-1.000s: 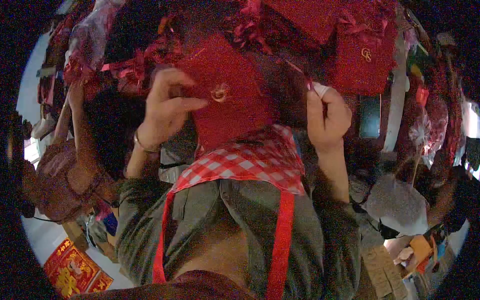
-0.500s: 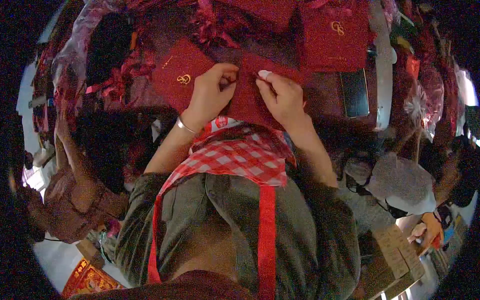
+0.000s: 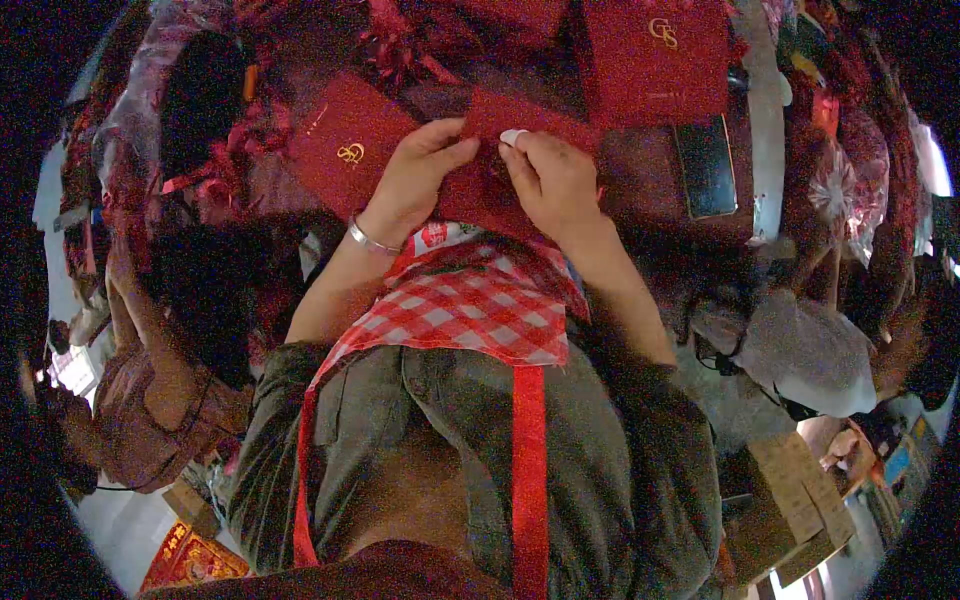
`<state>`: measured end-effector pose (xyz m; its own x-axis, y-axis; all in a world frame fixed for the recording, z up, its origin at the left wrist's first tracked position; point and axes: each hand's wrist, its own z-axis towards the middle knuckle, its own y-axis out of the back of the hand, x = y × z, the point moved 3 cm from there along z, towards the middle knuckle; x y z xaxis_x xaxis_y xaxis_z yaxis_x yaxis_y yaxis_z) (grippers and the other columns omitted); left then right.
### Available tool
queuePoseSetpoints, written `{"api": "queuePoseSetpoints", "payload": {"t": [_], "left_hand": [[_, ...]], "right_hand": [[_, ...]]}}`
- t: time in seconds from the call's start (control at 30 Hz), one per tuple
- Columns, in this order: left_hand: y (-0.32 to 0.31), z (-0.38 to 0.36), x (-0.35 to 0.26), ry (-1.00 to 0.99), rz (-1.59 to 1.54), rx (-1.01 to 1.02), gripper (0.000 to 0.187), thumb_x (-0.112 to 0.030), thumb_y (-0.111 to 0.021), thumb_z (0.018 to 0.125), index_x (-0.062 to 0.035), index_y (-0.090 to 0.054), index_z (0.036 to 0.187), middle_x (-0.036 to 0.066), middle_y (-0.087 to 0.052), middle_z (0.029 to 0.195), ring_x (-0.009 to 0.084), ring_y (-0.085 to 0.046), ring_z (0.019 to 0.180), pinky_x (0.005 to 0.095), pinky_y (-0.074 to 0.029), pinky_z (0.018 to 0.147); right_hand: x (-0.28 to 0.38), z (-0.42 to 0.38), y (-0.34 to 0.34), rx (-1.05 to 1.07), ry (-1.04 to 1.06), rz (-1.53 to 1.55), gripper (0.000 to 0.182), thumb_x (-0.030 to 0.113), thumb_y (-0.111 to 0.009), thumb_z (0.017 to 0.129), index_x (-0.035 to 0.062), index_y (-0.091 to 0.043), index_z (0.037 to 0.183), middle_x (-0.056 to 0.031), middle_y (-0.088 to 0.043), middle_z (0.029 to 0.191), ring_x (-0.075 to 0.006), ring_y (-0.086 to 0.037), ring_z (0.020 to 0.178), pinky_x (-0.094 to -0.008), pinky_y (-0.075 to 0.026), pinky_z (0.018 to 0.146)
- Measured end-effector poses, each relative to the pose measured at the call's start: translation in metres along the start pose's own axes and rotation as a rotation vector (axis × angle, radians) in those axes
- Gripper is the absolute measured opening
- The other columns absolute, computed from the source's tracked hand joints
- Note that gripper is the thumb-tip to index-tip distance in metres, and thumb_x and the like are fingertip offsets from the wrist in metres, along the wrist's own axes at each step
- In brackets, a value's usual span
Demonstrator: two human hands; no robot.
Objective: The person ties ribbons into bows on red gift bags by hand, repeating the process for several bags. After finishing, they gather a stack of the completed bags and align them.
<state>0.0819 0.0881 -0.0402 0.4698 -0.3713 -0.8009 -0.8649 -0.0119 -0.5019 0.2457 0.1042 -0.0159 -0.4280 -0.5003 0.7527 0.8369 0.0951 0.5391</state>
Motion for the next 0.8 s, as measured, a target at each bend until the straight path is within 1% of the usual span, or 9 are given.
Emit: {"api": "queuePoseSetpoints", "payload": {"t": [0.03, 0.23, 0.27, 0.33, 0.47, 0.57, 0.63, 0.77, 0.8], "left_hand": [[0.002, -0.001, 0.001, -0.037, 0.019, -0.05, 0.023, 0.003, -0.058, 0.085, -0.0009, -0.059, 0.108, 0.002, -0.061, 0.099, 0.0074, -0.057, 0.088, 0.0217, -0.047, 0.079], [0.005, -0.006, 0.001, -0.144, -0.039, -0.046, 0.022, 0.002, -0.058, 0.085, -0.002, -0.059, 0.107, 0.002, -0.062, 0.098, 0.0079, -0.058, 0.087, 0.0216, -0.047, 0.079], [0.007, -0.005, 0.001, -0.143, -0.041, -0.046, 0.022, 0.002, -0.058, 0.085, -0.002, -0.059, 0.107, 0.002, -0.062, 0.098, 0.0079, -0.058, 0.087, 0.0216, -0.047, 0.079], [0.009, -0.004, 0.003, -0.098, -0.023, -0.04, 0.025, 0.005, -0.055, 0.086, -0.0034, -0.057, 0.11, 0.005, -0.059, 0.103, 0.0144, -0.057, 0.095, 0.0261, -0.047, 0.087], [0.003, -0.005, 0.0, -0.08, -0.021, -0.054, 0.026, 0.005, -0.055, 0.086, -0.0023, -0.056, 0.111, 0.006, -0.059, 0.105, 0.0143, -0.057, 0.095, 0.0264, -0.047, 0.087], [-0.001, -0.007, 0.0, -0.121, 0.043, -0.052, 0.027, 0.004, -0.055, 0.087, -0.0011, -0.056, 0.114, 0.007, -0.06, 0.107, 0.0139, -0.058, 0.095, 0.0263, -0.047, 0.087], [-0.002, -0.008, -0.001, -0.172, 0.17, -0.125, 0.028, 0.003, -0.055, 0.087, -0.0001, -0.056, 0.115, 0.006, -0.061, 0.107, 0.0128, -0.058, 0.094, 0.026, -0.048, 0.085], [0.0, -0.009, 0.01, -0.22, 0.226, -0.211, 0.029, 0.003, -0.056, 0.087, 0.0003, -0.057, 0.116, 0.006, -0.062, 0.107, 0.012, -0.058, 0.094, 0.0254, -0.048, 0.084], [0.001, -0.009, 0.011, -0.249, 0.324, -0.255, 0.029, 0.003, -0.056, 0.087, 0.0006, -0.057, 0.116, 0.005, -0.062, 0.107, 0.0118, -0.057, 0.094, 0.0253, -0.047, 0.084]], "right_hand": [[-0.001, 0.0, 0.0, -0.029, -0.004, 0.025, 0.013, 0.013, -0.061, 0.085, 0.0015, -0.062, 0.09, -0.0162, -0.065, 0.085, -0.0311, -0.064, 0.074, -0.0369, -0.051, 0.064], [0.003, 0.006, -0.003, -0.059, 0.028, -0.018, 0.011, 0.014, -0.061, 0.085, 0.0032, -0.061, 0.089, -0.0147, -0.065, 0.083, -0.0308, -0.064, 0.074, -0.0376, -0.051, 0.063], [0.006, 0.008, -0.002, -0.057, 0.028, -0.019, 0.011, 0.014, -0.061, 0.085, 0.0032, -0.061, 0.089, -0.0147, -0.065, 0.083, -0.0308, -0.064, 0.074, -0.0376, -0.051, 0.063], [0.014, 0.013, -0.001, 0.008, 0.041, -0.158, 0.012, 0.016, -0.06, 0.085, 0.0043, -0.06, 0.089, -0.0132, -0.065, 0.082, -0.0311, -0.064, 0.073, -0.039, -0.051, 0.062], [0.013, 0.017, -0.004, 0.0, 0.126, -0.162, 0.012, 0.014, -0.058, 0.087, 0.0017, -0.059, 0.088, -0.0145, -0.063, 0.081, -0.0325, -0.062, 0.072, -0.0387, -0.049, 0.061], [0.015, 0.019, -0.007, 0.061, 0.129, -0.197, 0.011, 0.013, -0.058, 0.087, 0.0025, -0.058, 0.089, -0.0134, -0.063, 0.081, -0.0319, -0.062, 0.074, -0.0384, -0.049, 0.061], [0.019, 0.022, -0.01, 0.044, 0.125, -0.204, 0.015, 0.019, -0.055, 0.087, 0.0053, -0.055, 0.083, -0.013, -0.062, 0.076, -0.0323, -0.061, 0.069, -0.0412, -0.049, 0.058], [0.027, 0.028, -0.01, 0.128, 0.06, -0.329, 0.015, 0.018, -0.054, 0.087, 0.0051, -0.053, 0.079, -0.0143, -0.061, 0.075, -0.032, -0.061, 0.069, -0.0422, -0.049, 0.057], [0.028, 0.029, -0.01, 0.134, 0.048, -0.338, 0.014, 0.017, -0.053, 0.087, 0.0049, -0.052, 0.079, -0.0146, -0.061, 0.075, -0.0321, -0.062, 0.069, -0.0423, -0.049, 0.056]]}}
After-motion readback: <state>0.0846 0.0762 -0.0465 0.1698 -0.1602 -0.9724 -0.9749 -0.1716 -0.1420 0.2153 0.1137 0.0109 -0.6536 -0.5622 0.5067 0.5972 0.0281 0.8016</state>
